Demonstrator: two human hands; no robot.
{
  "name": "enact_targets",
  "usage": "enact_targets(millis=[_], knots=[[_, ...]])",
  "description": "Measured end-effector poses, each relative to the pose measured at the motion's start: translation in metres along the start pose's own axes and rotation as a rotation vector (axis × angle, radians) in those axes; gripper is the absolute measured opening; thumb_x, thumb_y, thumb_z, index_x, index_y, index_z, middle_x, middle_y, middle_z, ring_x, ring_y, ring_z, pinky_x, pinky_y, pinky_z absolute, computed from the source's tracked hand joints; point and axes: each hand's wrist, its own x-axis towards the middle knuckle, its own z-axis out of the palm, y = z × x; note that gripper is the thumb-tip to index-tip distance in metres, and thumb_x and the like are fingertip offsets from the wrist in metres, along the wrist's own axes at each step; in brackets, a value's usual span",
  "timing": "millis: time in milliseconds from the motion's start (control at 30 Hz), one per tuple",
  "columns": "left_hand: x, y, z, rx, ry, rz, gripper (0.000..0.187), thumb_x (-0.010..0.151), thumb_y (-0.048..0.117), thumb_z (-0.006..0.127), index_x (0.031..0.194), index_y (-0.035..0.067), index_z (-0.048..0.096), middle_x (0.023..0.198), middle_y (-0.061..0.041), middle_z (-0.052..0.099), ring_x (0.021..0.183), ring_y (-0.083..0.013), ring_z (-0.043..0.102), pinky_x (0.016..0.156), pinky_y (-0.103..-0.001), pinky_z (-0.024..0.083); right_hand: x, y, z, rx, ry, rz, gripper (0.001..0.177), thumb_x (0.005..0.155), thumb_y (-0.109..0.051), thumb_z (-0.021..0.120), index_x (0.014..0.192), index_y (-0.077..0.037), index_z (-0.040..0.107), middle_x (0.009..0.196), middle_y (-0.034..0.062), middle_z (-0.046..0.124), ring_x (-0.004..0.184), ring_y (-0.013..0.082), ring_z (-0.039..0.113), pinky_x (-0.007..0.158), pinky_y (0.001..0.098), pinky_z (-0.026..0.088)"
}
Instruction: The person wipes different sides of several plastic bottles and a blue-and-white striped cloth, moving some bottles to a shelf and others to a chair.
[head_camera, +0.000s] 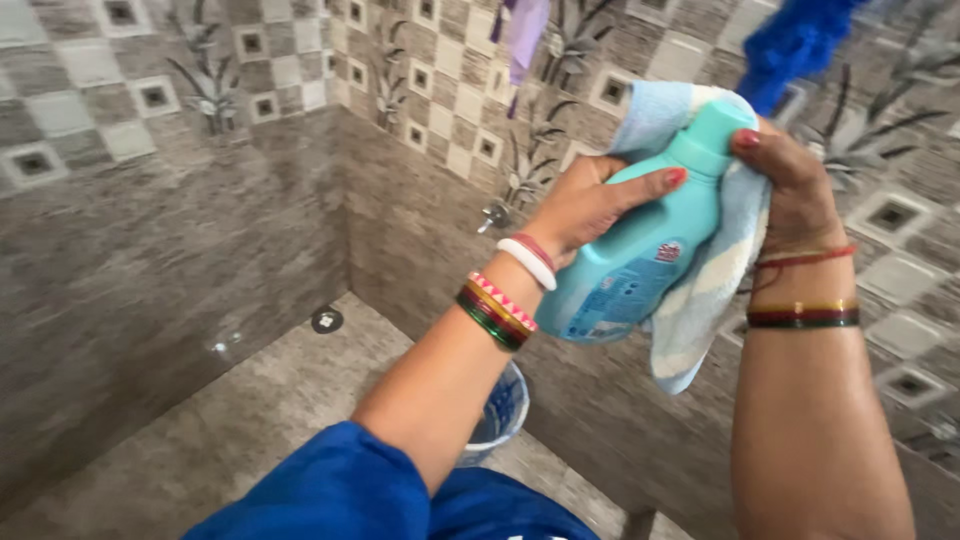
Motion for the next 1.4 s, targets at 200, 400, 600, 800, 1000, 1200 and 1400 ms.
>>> enact_targets(millis=[200, 400, 600, 800, 1000, 1200, 1400], knots=[[0.004, -0.002, -0.019, 0.013, 0.132, 0.169, 0.047, 0.077, 0.046, 0.085, 0.084, 0.001, 0.075, 0.08, -0.003, 0.074, 0.067, -0.0076, 0.068, 0.06, -0.022, 0.055, 0.011, 0.042, -0.008, 0.186, 0.071, -0.004, 0.063, 0.102, -0.04, 0.069, 0.146, 0.001, 0.054, 0.14, 0.0146, 0.064, 0.128, 0.0274, 0.064, 0.117, 0.0419, 0.049], [0.008, 0.012, -0.044, -0.071, 0.316, 0.324, 0.046, 0.082, 0.047, 0.085, 0.077, 0.003, 0.071, 0.075, 0.002, 0.067, 0.064, -0.0048, 0.06, 0.057, -0.022, 0.05, 0.027, 0.102, 0.011, 0.27, 0.27, 0.111, 0.053, 0.102, -0.044, 0.056, 0.143, -0.009, 0.058, 0.137, 0.0085, 0.066, 0.123, 0.0234, 0.064, 0.108, 0.0399, 0.05], [0.013, -0.007, -0.05, -0.007, 0.543, 0.388, 0.041, 0.081, 0.048, 0.083, 0.08, 0.007, 0.076, 0.074, 0.007, 0.064, 0.064, -0.0011, 0.053, 0.056, -0.021, 0.044, 0.068, 0.085, 0.041, -0.155, 0.351, -0.154, 0.044, 0.121, -0.03, 0.061, 0.134, 0.011, 0.056, 0.118, 0.0054, 0.054, 0.111, 0.0201, 0.048, 0.104, 0.0383, 0.046], [0.03, -0.019, -0.078, -0.414, 0.45, 0.397, 0.025, 0.098, 0.029, 0.069, 0.098, 0.003, 0.068, 0.083, 0.0, 0.067, 0.069, -0.008, 0.059, 0.062, -0.026, 0.048, 0.077, 0.076, 0.123, -0.609, 0.129, -0.431, 0.046, 0.118, -0.023, 0.049, 0.156, 0.003, 0.047, 0.161, 0.0164, 0.048, 0.151, 0.0283, 0.043, 0.127, 0.0388, 0.03], [0.018, -0.012, -0.094, -0.483, 0.531, 0.433, 0.018, 0.098, 0.023, 0.065, 0.1, 0.005, 0.069, 0.09, 0.002, 0.066, 0.08, -0.006, 0.059, 0.073, -0.024, 0.049, 0.053, 0.102, 0.139, -1.219, 0.311, -0.621, 0.053, 0.109, -0.015, 0.055, 0.158, 0.002, 0.043, 0.16, 0.0277, 0.044, 0.15, 0.0429, 0.041, 0.125, 0.0458, 0.033], [0.013, -0.021, -0.116, -0.449, 0.56, 0.479, 0.025, 0.099, 0.029, 0.069, 0.09, 0.007, 0.063, 0.077, 0.0, 0.057, 0.068, -0.0115, 0.053, 0.065, -0.027, 0.045, 0.064, 0.13, 0.087, -0.896, 0.394, -0.384, 0.042, 0.108, -0.021, 0.055, 0.144, 0.0, 0.055, 0.138, 0.0199, 0.064, 0.13, 0.0307, 0.061, 0.109, 0.0397, 0.046], [0.008, -0.025, -0.119, -0.612, 0.589, 0.494, 0.025, 0.099, 0.031, 0.069, 0.097, 0.007, 0.063, 0.079, 0.0, 0.057, 0.07, -0.0115, 0.053, 0.067, -0.027, 0.044, 0.064, 0.163, 0.059, -0.28, 0.625, 0.025, 0.033, 0.101, -0.025, 0.057, 0.125, -0.005, 0.065, 0.112, 0.0068, 0.069, 0.1, 0.0156, 0.065, 0.088, 0.0309, 0.054]])
